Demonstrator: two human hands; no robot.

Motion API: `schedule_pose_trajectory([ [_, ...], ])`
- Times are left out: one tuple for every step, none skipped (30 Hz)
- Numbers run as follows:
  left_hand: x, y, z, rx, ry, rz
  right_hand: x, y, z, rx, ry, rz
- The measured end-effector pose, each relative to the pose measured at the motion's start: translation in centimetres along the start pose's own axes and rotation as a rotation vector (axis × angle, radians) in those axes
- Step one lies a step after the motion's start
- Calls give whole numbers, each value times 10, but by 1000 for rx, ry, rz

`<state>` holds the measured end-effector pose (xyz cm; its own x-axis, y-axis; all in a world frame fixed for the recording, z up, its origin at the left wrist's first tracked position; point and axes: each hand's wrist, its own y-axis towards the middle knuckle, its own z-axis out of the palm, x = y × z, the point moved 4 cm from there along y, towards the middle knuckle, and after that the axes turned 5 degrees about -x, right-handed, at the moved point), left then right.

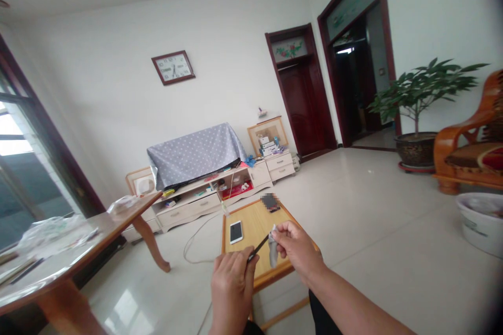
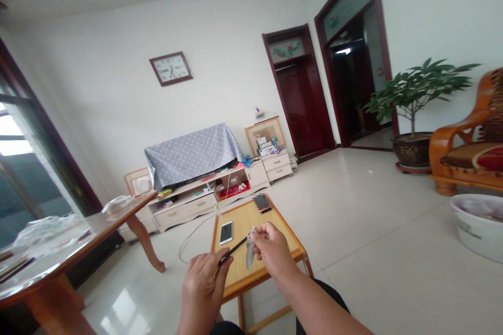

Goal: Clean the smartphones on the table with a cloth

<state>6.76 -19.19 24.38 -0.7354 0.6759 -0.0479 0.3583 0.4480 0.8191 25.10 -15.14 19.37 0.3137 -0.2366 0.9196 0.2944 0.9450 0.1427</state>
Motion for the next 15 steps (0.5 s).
schedule_pose_trajectory([
  [-3, -2, 2, -18, 16, 17, 1, -3, 3, 19, 4, -5],
  [-5, -4, 3, -30, 28, 31, 3, -7, 6, 45, 1, -14],
  [-7, -5, 4, -38, 37, 42, 6, -12, 10, 70, -9, -30],
  [-9, -5, 4, -45, 46, 48, 10, -18, 14, 92, -27, -56],
  [-9, -6, 5, -51, 54, 51, 15, -24, 17, 111, -52, -90],
  [-10, -6, 5, -58, 61, 51, 20, -30, 21, 129, -79, -129],
  [-9, -7, 4, -67, 68, 52, 24, -34, 23, 147, -101, -168],
  [-9, -7, 4, -75, 74, 52, 28, -37, 25, 168, -117, -197],
  [-8, -8, 3, -83, 79, 55, 31, -38, 27, 193, -123, -206],
  [-8, -9, 2, -89, 81, 59, 32, -37, 27, 215, -121, -192],
  [-7, -9, 1, -92, 81, 63, 32, -35, 27, 228, -118, -160],
  [-7, -9, 1, -92, 81, 65, 32, -32, 26, 236, -120, -122],
  [-7, -10, 1, -90, 80, 69, 31, -29, 26, 240, -127, -91],
  [-7, -10, 1, -85, 81, 70, 31, -27, 25, 240, -140, -74],
  [-7, -9, 1, -80, 84, 70, 31, -26, 25, 238, -156, -76],
])
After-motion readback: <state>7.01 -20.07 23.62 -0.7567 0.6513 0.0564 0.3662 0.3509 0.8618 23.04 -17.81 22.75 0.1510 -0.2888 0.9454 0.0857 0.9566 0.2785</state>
